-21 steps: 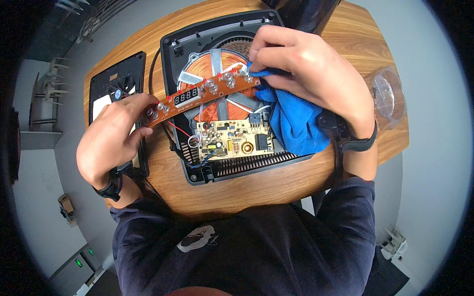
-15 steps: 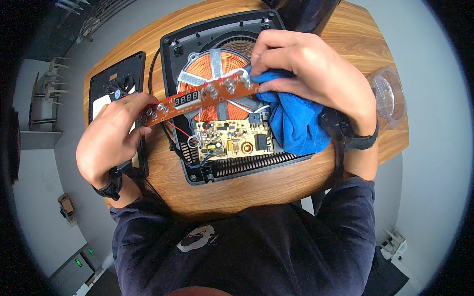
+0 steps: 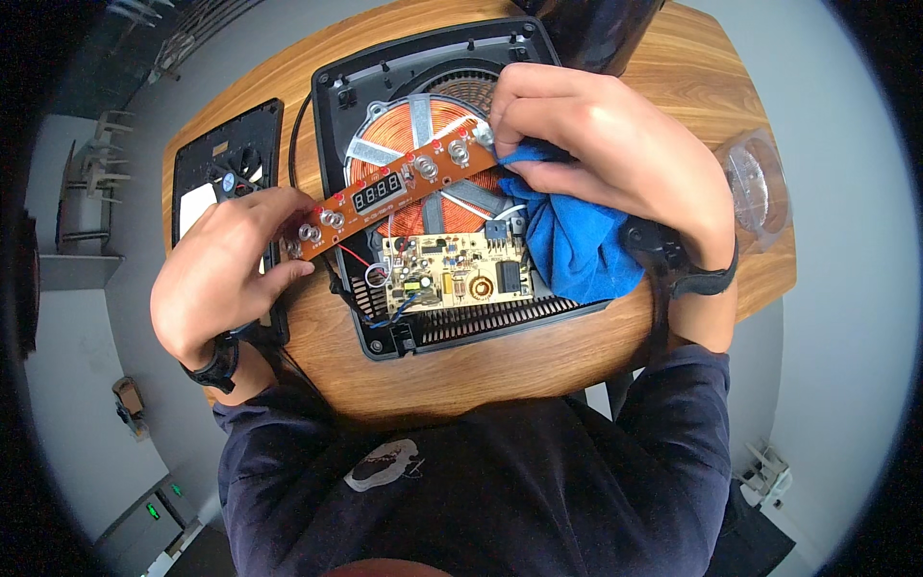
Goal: The person assembles an electronic device on a wooden table. They wipe a circuit board with a blue cloth, position a copper coil, connect wires, and use a screwdriver to secure components inside a black plastic housing.
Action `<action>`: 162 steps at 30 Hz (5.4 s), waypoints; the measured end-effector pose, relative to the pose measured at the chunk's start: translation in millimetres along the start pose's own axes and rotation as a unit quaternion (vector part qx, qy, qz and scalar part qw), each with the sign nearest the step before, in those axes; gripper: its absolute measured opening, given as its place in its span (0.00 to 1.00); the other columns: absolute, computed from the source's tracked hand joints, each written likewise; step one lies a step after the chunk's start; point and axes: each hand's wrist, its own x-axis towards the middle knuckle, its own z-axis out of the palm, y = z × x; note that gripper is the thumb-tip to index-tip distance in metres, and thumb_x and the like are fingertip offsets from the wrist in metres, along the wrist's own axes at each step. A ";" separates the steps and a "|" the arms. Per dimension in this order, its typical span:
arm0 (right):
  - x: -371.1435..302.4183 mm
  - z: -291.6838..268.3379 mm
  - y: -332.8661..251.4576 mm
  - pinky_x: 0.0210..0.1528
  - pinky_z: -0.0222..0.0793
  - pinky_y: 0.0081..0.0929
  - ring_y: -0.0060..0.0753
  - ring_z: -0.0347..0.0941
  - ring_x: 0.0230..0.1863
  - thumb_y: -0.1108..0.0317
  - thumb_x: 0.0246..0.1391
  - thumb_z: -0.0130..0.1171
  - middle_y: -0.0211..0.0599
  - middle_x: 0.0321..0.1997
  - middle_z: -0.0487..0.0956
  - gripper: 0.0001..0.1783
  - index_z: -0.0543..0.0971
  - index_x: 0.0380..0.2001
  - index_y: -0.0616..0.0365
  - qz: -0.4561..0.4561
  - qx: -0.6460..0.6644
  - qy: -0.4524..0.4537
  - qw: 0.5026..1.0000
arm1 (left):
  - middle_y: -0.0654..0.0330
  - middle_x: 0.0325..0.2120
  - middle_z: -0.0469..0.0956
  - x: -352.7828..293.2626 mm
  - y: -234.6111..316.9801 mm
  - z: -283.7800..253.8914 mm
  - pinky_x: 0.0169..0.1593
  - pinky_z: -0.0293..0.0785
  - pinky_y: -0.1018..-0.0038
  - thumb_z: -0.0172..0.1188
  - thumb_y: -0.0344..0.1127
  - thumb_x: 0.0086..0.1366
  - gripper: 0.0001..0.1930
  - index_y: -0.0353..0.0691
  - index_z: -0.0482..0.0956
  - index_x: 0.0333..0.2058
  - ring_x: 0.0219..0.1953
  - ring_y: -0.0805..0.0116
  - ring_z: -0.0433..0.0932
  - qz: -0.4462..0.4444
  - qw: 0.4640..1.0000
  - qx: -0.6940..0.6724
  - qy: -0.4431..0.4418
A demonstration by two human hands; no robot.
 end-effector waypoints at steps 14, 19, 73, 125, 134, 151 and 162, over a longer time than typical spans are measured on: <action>-2.5 24.6 10.7 0.51 0.80 0.50 0.60 0.82 0.48 0.72 0.68 0.69 0.48 0.46 0.80 0.11 0.78 0.48 0.62 0.063 -0.055 0.037 0.996 | 0.44 0.37 0.88 9.2 1.3 15.0 0.44 0.83 0.54 0.81 0.38 0.63 0.23 0.34 0.82 0.51 0.41 0.43 0.90 0.007 1.000 0.024 0.011; -4.3 26.6 17.7 0.52 0.81 0.49 0.61 0.83 0.50 0.73 0.65 0.70 0.51 0.47 0.83 0.13 0.80 0.49 0.62 0.081 -0.071 0.035 0.994 | 0.46 0.33 0.87 15.1 13.1 11.1 0.39 0.82 0.58 0.76 0.39 0.71 0.21 0.34 0.79 0.54 0.35 0.45 0.89 0.030 0.999 -0.020 0.027; 0.5 20.4 -37.3 0.50 0.82 0.44 0.57 0.84 0.48 0.74 0.65 0.70 0.45 0.47 0.81 0.15 0.82 0.54 0.60 0.028 -0.064 0.200 0.977 | 0.56 0.55 0.82 44.3 53.5 29.0 0.60 0.81 0.73 0.45 0.37 0.92 0.33 0.43 0.47 0.87 0.50 0.72 0.86 0.107 0.920 -0.376 -0.015; -20.5 37.3 -66.7 0.48 0.83 0.31 0.38 0.87 0.47 0.78 0.56 0.77 0.39 0.46 0.86 0.16 0.92 0.49 0.60 0.068 -0.039 0.249 0.965 | 0.53 0.70 0.77 37.1 49.7 39.4 0.66 0.83 0.67 0.45 0.38 0.92 0.33 0.39 0.47 0.87 0.63 0.69 0.84 0.159 0.874 -0.458 0.037; -17.1 49.0 -70.7 0.47 0.83 0.28 0.34 0.86 0.45 0.80 0.60 0.76 0.40 0.48 0.84 0.15 0.91 0.51 0.63 0.054 -0.009 0.259 0.964 | 0.53 0.71 0.75 40.2 59.2 35.9 0.63 0.84 0.70 0.43 0.37 0.92 0.33 0.43 0.46 0.88 0.61 0.69 0.85 0.167 0.860 -0.481 0.026; -27.8 49.6 -72.3 0.47 0.82 0.32 0.37 0.85 0.45 0.78 0.63 0.74 0.40 0.46 0.84 0.15 0.91 0.53 0.63 0.111 -0.024 0.254 0.960 | 0.55 0.68 0.77 51.1 61.0 49.2 0.54 0.85 0.73 0.44 0.39 0.92 0.35 0.45 0.42 0.88 0.57 0.71 0.87 0.176 0.847 -0.501 0.025; -28.2 54.0 -64.4 0.48 0.82 0.34 0.39 0.85 0.45 0.78 0.63 0.73 0.40 0.47 0.84 0.15 0.91 0.52 0.62 0.112 0.009 0.245 0.963 | 0.53 0.67 0.79 54.5 56.7 51.7 0.55 0.87 0.74 0.44 0.37 0.92 0.34 0.45 0.43 0.88 0.57 0.69 0.89 0.172 0.877 -0.447 0.037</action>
